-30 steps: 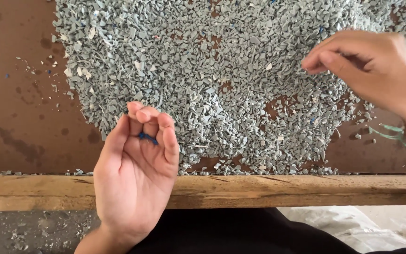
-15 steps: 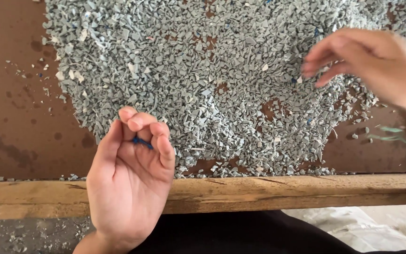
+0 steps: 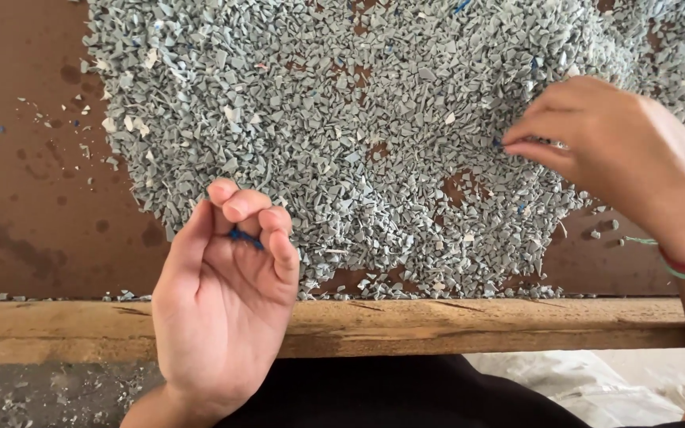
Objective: Manually sorting and removing blue plastic contaminants from a pile of shredded grey plastic material on a sorting table.
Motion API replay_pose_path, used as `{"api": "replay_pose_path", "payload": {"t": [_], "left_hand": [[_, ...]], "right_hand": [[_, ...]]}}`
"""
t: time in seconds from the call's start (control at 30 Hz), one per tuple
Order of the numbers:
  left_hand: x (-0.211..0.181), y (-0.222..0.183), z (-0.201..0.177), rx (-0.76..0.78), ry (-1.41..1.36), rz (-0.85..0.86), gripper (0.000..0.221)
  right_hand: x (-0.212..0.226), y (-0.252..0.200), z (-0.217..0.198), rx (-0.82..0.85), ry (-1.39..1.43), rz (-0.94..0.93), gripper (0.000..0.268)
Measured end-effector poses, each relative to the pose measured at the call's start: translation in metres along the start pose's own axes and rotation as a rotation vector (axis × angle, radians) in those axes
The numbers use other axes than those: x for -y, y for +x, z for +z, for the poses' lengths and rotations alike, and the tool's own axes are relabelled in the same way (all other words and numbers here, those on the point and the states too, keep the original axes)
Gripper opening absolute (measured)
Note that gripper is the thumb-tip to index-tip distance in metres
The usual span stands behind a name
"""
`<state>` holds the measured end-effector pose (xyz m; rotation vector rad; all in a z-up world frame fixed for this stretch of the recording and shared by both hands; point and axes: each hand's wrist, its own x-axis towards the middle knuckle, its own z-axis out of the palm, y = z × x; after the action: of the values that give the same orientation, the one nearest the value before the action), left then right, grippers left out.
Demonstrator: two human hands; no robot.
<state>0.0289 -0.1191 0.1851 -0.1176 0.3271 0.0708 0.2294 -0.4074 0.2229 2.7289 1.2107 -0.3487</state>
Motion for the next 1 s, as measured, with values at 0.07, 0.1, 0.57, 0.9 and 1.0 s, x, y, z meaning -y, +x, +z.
{"api": "replay_pose_path", "payload": {"t": [0.07,0.1,0.57,0.9,1.0], "left_hand": [[0.001,0.000,0.000,0.005,-0.011,-0.021,0.019],[0.001,0.000,0.000,0.007,-0.010,-0.022,0.019],[0.004,0.001,0.005,0.017,0.026,-0.066,0.024],[0.041,0.008,0.016,-0.144,0.241,-0.206,0.014],[0.067,0.009,0.016,-0.073,0.295,-0.233,0.028]], "right_hand": [[0.005,-0.002,-0.001,-0.023,-0.049,-0.011,0.021],[0.004,-0.001,0.000,-0.025,-0.049,-0.010,0.021],[0.007,0.004,-0.003,-0.038,-0.001,-0.062,0.017],[0.008,-0.020,-0.012,-0.306,0.416,-0.077,0.020],[0.034,-0.026,-0.016,-0.401,0.392,-0.210,0.012]]}}
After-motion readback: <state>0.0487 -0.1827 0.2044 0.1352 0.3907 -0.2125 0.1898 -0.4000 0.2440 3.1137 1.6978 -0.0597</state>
